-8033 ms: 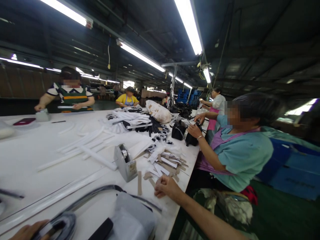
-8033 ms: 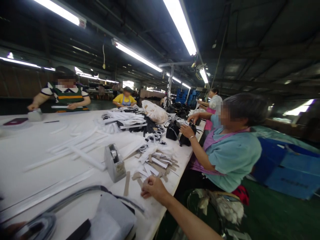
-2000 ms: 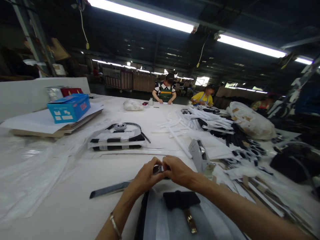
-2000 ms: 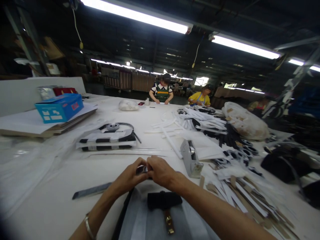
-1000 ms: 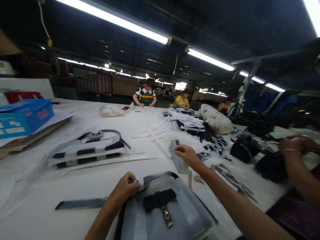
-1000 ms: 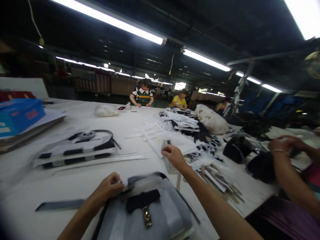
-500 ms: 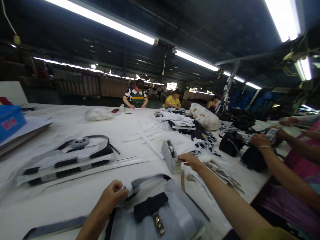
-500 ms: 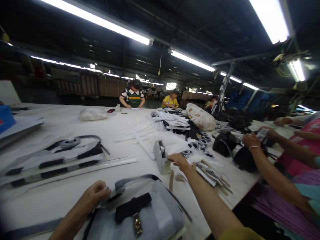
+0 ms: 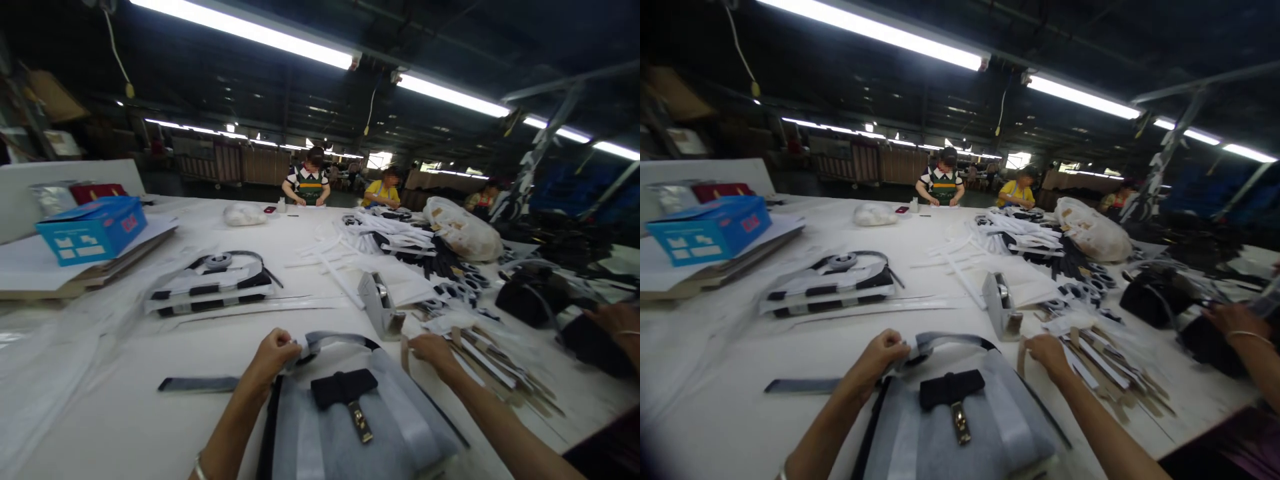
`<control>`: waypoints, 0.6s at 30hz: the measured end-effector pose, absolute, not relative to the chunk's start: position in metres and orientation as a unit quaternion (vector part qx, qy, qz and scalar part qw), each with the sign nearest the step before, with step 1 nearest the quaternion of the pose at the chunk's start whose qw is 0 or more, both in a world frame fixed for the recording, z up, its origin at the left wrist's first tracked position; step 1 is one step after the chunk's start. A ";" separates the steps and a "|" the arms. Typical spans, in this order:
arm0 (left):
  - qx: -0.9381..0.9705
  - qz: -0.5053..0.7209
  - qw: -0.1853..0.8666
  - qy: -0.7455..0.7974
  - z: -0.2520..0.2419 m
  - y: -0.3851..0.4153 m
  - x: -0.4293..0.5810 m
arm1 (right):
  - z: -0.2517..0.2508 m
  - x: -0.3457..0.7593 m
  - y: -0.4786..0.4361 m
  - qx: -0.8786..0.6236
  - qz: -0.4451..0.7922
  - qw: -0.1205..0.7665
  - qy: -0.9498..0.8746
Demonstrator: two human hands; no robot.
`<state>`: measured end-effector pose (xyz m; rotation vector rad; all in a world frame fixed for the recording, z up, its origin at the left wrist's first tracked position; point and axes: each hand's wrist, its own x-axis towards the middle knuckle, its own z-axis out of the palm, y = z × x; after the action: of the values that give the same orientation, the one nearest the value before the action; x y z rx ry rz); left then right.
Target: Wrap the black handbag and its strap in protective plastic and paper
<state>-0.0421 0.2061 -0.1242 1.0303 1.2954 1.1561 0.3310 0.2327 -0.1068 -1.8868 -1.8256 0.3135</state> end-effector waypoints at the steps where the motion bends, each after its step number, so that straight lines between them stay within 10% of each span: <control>1: 0.429 0.485 0.534 0.543 -0.125 0.206 -0.042 | -0.102 0.326 0.231 -0.696 0.125 0.255 -0.660; 10: 0.421 0.492 0.536 0.541 -0.127 0.209 -0.035 | -0.050 0.156 0.189 -0.484 0.494 0.379 -0.615; 18: 0.403 0.517 0.524 0.543 -0.123 0.204 -0.036 | -0.085 0.106 0.192 -0.512 0.438 0.429 -0.601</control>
<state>-0.0357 0.2042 -0.1230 0.9648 1.3004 1.2375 0.1061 0.1918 -0.0848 -1.2793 -1.5013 1.0934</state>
